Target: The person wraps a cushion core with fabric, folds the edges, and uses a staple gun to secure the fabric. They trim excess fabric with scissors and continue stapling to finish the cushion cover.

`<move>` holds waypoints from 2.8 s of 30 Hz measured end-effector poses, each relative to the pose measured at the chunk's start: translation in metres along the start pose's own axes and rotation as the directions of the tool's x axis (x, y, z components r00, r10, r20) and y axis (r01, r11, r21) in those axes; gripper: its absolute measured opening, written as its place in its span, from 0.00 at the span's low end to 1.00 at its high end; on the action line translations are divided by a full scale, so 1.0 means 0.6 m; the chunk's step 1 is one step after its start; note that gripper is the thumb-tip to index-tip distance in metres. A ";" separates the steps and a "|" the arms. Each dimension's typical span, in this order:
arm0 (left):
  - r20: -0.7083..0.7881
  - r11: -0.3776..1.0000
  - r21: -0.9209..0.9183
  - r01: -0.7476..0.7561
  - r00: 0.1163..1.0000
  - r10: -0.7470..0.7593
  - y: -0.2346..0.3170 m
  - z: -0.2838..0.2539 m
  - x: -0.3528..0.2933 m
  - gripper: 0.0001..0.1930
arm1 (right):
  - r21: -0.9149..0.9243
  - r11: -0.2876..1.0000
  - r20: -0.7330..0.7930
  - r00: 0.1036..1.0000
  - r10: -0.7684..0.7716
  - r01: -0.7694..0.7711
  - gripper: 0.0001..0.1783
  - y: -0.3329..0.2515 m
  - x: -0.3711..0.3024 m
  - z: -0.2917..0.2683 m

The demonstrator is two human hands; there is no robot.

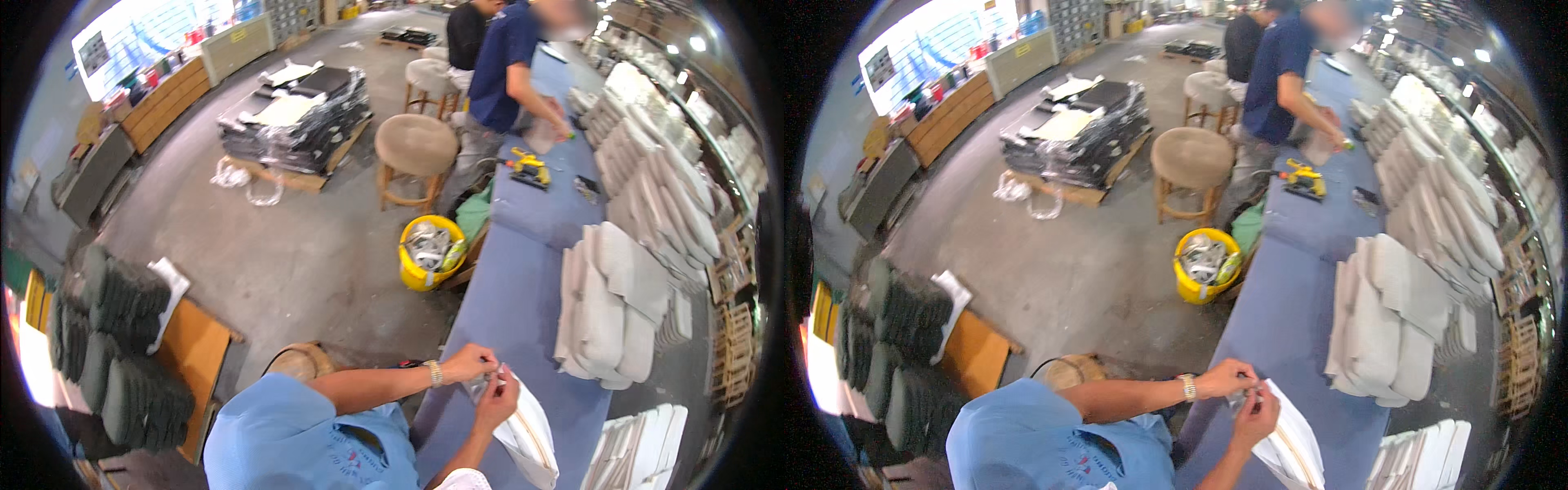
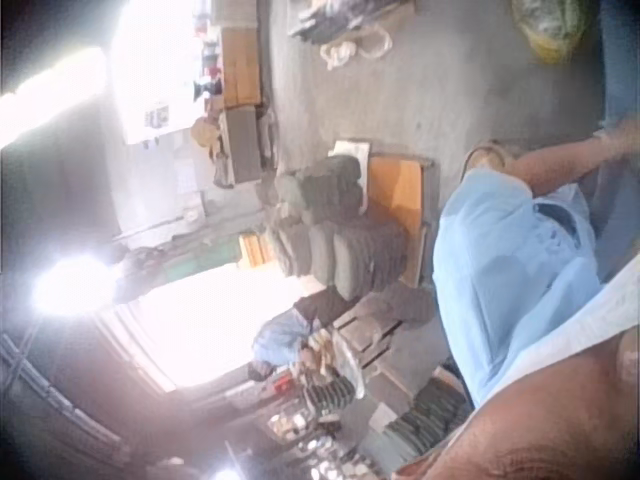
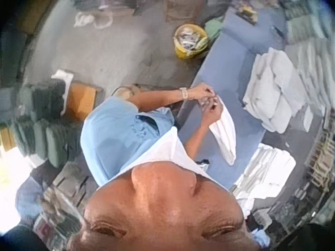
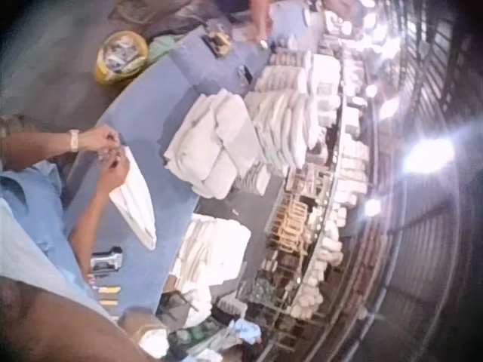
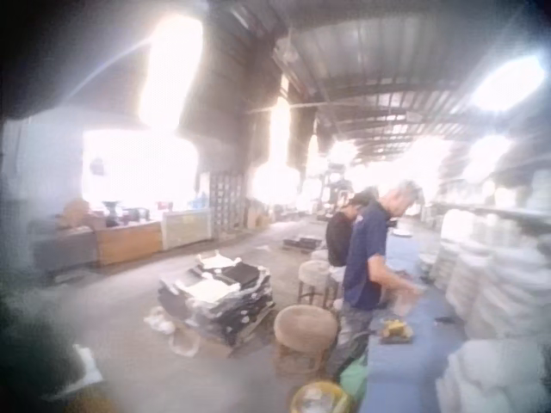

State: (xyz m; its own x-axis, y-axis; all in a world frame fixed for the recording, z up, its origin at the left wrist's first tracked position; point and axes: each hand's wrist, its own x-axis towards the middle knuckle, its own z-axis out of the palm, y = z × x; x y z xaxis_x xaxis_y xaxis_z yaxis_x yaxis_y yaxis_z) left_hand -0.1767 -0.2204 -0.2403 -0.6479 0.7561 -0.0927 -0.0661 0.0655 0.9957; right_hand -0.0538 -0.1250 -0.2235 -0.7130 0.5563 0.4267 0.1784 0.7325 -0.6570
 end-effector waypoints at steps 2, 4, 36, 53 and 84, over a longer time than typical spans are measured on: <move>-0.002 0.999 -0.030 0.025 1.000 -0.025 -0.012 0.000 0.015 0.12 | -0.027 0.997 -0.043 0.997 -0.067 0.066 0.13 0.019 0.006 0.014; 0.048 0.992 -0.101 0.068 0.997 -0.064 -0.001 0.003 0.017 0.12 | 0.004 1.000 -0.073 0.997 0.006 -0.006 0.11 0.011 0.010 0.008; 0.663 0.652 0.527 -0.545 0.743 0.085 0.013 -0.075 0.046 0.31 | 0.462 0.846 -0.261 0.870 0.418 -0.268 0.06 0.001 0.008 0.005; 0.773 0.766 0.360 -0.532 0.630 0.075 0.009 -0.061 0.082 0.31 | 0.216 0.957 -0.595 0.803 -0.027 0.193 0.21 -0.262 0.313 0.020; 0.458 0.851 0.406 -0.332 0.880 0.125 0.069 0.003 -0.003 0.27 | 0.496 0.739 -0.585 0.804 -0.104 0.456 0.12 -0.420 0.014 -0.261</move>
State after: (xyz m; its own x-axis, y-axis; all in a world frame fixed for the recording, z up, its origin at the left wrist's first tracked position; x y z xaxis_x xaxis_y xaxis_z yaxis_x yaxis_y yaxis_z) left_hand -0.1767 -0.2177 -0.1987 -0.2310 0.9719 0.0463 0.4671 0.0690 0.8815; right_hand 0.0014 -0.2432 0.0429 -0.1953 0.6009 0.7751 -0.5295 0.6006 -0.5991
